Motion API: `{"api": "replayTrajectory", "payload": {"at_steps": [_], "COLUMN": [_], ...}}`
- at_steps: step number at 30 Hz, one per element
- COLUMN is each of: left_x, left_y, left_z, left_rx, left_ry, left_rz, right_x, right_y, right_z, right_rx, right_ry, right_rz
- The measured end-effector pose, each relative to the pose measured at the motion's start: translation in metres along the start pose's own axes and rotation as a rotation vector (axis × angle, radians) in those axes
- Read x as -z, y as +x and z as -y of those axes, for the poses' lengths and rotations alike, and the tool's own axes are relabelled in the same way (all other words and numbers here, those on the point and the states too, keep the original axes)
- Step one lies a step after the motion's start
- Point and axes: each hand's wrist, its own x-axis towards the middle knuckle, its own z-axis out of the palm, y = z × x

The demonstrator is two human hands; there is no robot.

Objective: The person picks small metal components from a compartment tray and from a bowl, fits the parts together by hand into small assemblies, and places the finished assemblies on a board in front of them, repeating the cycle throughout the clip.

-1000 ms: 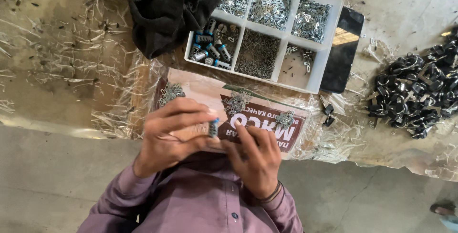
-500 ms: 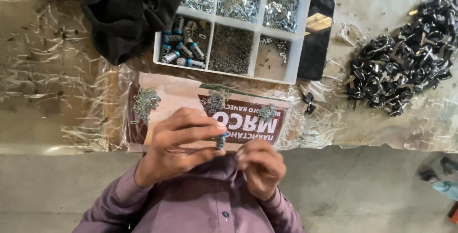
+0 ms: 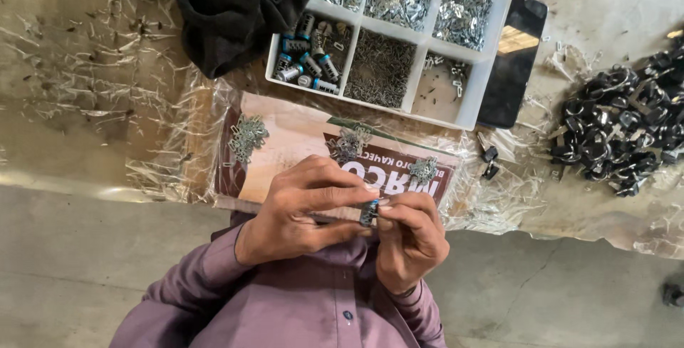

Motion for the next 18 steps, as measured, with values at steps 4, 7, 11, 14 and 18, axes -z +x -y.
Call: {"api": "replayTrajectory", "payload": {"at_steps": [4, 7, 11, 14, 18], "left_x": [0.001, 0.002, 0.004, 0.007, 0.022], "left_y": [-0.002, -0.002, -0.002, -0.005, -0.015], "left_z": [-0.001, 0.0, 0.0, -0.002, -0.009], "left_rx": [-0.003, -0.009, -0.026, -0.037, -0.023], "left_ry": [-0.004, 0.022, 0.067, 0.055, -0.009], "left_rz": [-0.012, -0.006, -0.013, 0.001, -0.018], "right_x": [0.0, -0.001, 0.003, 0.007, -0.008], "right_y": [-0.001, -0.003, -0.002, -0.001, 0.0], "right_z": [0.001, -0.002, -0.009, -0.009, 0.0], "right_rx": [0.009, -0.005, -0.134, -0.301, -0.616], "right_ry": [0.046, 0.035, 0.323, 0.44, 0.719], "right_rz": [0.009, 0.002, 0.1, 0.101, 0.224]}}
